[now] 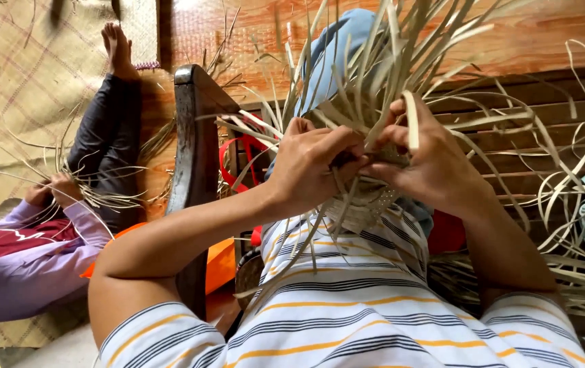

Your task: Weaving natural fibers to construct a basket or similar item

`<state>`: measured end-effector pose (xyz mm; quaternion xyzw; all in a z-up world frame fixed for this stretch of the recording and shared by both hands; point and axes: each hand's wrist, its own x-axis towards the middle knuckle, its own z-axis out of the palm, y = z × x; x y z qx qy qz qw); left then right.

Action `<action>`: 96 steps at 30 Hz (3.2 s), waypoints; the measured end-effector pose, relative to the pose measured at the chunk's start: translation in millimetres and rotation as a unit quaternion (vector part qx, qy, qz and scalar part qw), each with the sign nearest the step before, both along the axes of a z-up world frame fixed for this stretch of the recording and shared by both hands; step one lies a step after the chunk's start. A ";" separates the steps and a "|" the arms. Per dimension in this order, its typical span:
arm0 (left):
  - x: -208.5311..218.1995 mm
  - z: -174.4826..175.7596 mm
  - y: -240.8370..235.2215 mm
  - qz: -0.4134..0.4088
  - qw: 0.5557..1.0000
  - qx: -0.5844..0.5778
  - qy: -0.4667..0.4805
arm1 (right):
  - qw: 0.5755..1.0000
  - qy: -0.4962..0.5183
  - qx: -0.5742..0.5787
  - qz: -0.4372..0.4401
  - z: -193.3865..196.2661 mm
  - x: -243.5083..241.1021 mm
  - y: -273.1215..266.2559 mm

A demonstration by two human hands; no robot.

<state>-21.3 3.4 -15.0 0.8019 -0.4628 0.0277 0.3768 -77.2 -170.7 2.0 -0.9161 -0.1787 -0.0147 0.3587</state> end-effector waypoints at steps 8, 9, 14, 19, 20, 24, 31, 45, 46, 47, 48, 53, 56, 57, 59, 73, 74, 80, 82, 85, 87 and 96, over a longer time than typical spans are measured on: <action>-2.6 0.5 -3.0 0.022 1.000 -0.015 -0.005 | 0.991 0.029 0.092 -0.095 7.4 -7.0 4.0; -1.6 -0.6 -3.9 0.023 1.000 -0.017 -0.007 | 0.991 0.026 0.090 -0.094 -5.3 -10.4 -2.0; 3.6 0.9 -7.7 0.015 0.987 -0.118 0.108 | 0.907 0.142 0.385 -0.098 -23.7 -26.6 -21.4; 9.1 -3.0 -9.1 0.039 0.956 -0.101 0.271 | 0.890 -0.045 0.453 -0.011 -8.8 -16.8 -8.3; 9.9 -3.8 -9.4 0.034 0.951 -0.116 0.284 | 0.895 -0.099 0.428 0.082 -9.0 -10.0 -6.8; 8.4 -3.1 -7.3 0.036 0.948 -0.097 0.302 | 0.950 -0.119 0.281 0.067 35.4 15.8 33.6; 11.8 10.3 0.2 -0.011 0.894 -0.184 0.408 | 0.937 -0.285 0.200 0.022 36.3 16.5 37.0; 22.0 12.0 7.2 -0.005 0.958 -0.004 0.285 | 0.955 -0.225 0.144 -0.126 -19.9 -14.3 27.7; 21.2 18.7 7.8 0.001 0.958 -0.003 0.285 | 0.961 -0.208 0.137 -0.122 -18.5 -15.0 27.0; 21.0 25.9 7.5 0.005 0.959 -0.005 0.284 | 0.966 -0.192 0.129 -0.118 -16.5 -15.2 25.5; 20.3 23.8 7.6 0.003 0.959 -0.005 0.283 | 0.965 -0.193 0.128 -0.119 -14.2 -15.1 25.8; 16.7 24.5 8.5 0.002 0.960 -0.038 0.277 | 0.974 -0.183 0.042 -0.129 -3.3 -10.4 28.7; 16.7 28.1 7.0 -0.036 0.960 -0.066 0.270 | 0.976 -0.097 0.158 -0.110 -7.8 -4.8 23.8; 17.0 28.9 8.3 -0.037 0.960 -0.067 0.269 | 0.976 -0.098 0.157 -0.111 -15.8 -2.6 21.5; 18.3 29.3 10.7 -0.051 0.956 -0.084 0.277 | 0.958 -0.068 0.245 -0.129 -32.6 3.1 16.4; 20.1 14.6 11.4 -0.015 0.944 -0.084 0.319 | 0.928 -0.099 0.301 -0.196 -27.9 -26.0 38.8; 19.7 12.7 10.4 -0.013 0.944 -0.086 0.319 | 0.942 -0.102 0.262 -0.183 -27.7 -31.5 38.5; 13.3 23.5 10.3 -0.015 0.937 -0.078 0.339 | 0.959 -0.025 0.226 -0.167 -20.0 -30.8 50.2; 13.3 21.2 8.4 -0.012 0.938 -0.077 0.337 | 0.957 -0.021 0.225 -0.180 -22.1 -29.5 52.8; 14.0 22.2 8.4 -0.017 0.934 -0.072 0.348 | 0.944 0.005 0.269 -0.193 -22.5 -27.5 55.4; 15.2 23.9 8.7 -0.028 0.930 -0.068 0.360 | 0.930 0.023 0.313 -0.193 -22.8 -27.0 56.4; 25.3 28.6 11.7 -0.039 0.936 0.000 0.349 | 0.933 0.030 0.280 -0.225 -13.0 -23.7 50.7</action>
